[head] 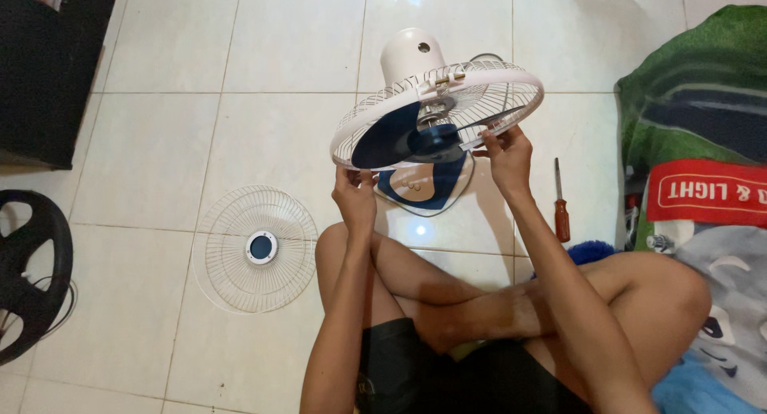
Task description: The person sits on the floor and disassembles a table fan, removing the front grille, unscrewing the blade cap with a screwdriver, and taking off the blades and rear guard. They then reassemble the blades and grille and set the fan down.
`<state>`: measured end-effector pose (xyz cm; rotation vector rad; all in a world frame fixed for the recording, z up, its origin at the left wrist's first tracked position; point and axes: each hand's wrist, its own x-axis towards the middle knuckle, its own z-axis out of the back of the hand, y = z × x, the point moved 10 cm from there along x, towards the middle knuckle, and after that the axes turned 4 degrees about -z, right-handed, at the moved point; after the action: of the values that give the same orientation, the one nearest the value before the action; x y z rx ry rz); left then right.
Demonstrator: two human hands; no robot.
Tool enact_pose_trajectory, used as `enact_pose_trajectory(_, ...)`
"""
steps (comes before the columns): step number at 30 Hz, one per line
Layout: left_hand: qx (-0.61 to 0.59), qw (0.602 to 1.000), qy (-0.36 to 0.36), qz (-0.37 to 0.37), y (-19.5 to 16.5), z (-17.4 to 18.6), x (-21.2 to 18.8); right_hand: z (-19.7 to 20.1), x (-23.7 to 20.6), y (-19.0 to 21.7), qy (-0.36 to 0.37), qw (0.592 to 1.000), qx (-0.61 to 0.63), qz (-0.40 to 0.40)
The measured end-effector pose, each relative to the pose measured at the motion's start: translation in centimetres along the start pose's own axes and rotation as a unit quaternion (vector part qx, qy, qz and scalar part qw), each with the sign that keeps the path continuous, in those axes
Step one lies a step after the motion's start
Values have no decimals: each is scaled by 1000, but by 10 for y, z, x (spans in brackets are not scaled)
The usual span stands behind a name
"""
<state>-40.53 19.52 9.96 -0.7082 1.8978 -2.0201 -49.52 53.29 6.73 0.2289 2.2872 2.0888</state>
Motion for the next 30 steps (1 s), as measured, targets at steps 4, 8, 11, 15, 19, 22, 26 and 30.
enact_pose_trajectory(4,-32,999,0,22,7,-3,1,0,3,-8,1,1000,6,-23)
enact_pose_trajectory(8,-30,999,2,43,13,-5,1,-5,1,-16,12,999,13,-50)
enact_pose_trajectory(11,-23,998,5,55,18,-6,1,-13,-3,-18,30,997,25,-62)
enact_pose_trajectory(15,14,998,9,56,22,-13,-1,-23,-11,-21,36,995,35,-87)
enact_pose_trajectory(19,-9,997,32,65,28,-23,-6,-29,-16,-28,43,993,36,-109)
enact_pose_trajectory(22,30,995,69,71,32,-28,-8,-28,-16,-41,61,990,41,-122)
enact_pose_trajectory(26,-56,990,93,88,35,-11,-18,-16,-30,-60,100,986,36,-129)
enact_pose_trajectory(30,57,997,34,35,28,81,-43,20,-82,-90,95,974,13,-207)
